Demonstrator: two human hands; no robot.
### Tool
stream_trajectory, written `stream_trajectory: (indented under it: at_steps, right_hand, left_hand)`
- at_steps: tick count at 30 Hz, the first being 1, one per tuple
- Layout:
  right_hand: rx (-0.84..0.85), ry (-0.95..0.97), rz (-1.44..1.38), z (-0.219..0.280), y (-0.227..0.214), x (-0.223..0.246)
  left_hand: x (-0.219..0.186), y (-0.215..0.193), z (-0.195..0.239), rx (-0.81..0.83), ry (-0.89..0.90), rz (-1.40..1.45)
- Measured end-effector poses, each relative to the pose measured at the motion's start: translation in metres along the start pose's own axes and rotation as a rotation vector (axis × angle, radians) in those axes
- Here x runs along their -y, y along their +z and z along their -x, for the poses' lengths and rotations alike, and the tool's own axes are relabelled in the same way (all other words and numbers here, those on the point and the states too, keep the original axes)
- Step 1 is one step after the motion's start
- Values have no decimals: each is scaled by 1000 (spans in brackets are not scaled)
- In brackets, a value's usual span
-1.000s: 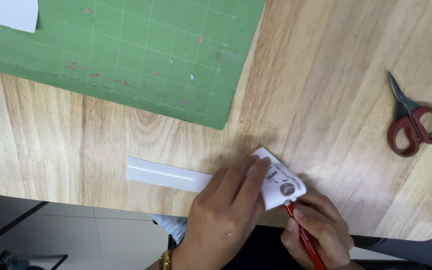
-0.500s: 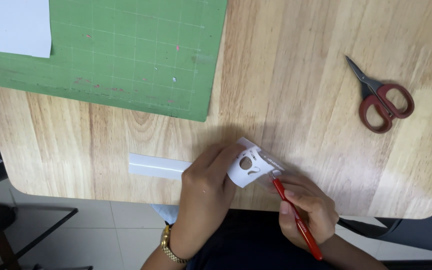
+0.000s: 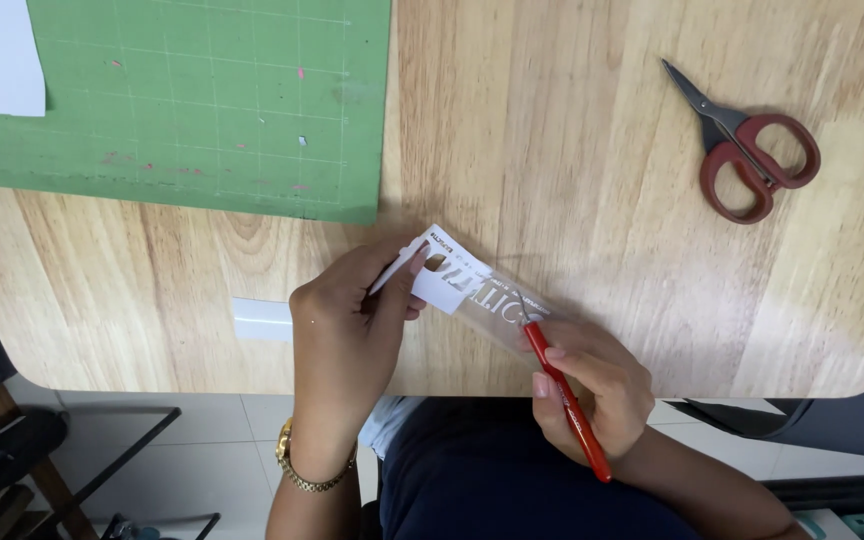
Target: Using a weeding tool to remove excess vinyl from a cut-out logo on a transfer sheet.
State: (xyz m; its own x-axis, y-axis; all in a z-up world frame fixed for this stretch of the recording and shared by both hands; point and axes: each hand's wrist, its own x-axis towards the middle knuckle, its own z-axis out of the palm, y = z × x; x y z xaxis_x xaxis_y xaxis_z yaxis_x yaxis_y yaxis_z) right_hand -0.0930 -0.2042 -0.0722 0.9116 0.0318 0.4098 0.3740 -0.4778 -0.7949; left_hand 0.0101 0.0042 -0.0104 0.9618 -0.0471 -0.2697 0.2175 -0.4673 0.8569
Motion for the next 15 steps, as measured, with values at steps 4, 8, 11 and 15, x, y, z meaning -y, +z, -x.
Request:
stream_trajectory:
  at_steps: [4,8,11,15]
  right_hand:
    - [98,75,-7,-2,-6,5]
    - [146,133,15,-3,-7,8]
    - [158,137,58,2,-7,4]
    - [142,140,85,4,-6,4]
  left_hand:
    - [6,-1,0,-13,32,-14]
    - [6,-3,-1,-29,45,-5]
    - [3,-5,-4,-38,48,-26]
    - [3,-6,-5,-53,74,-23]
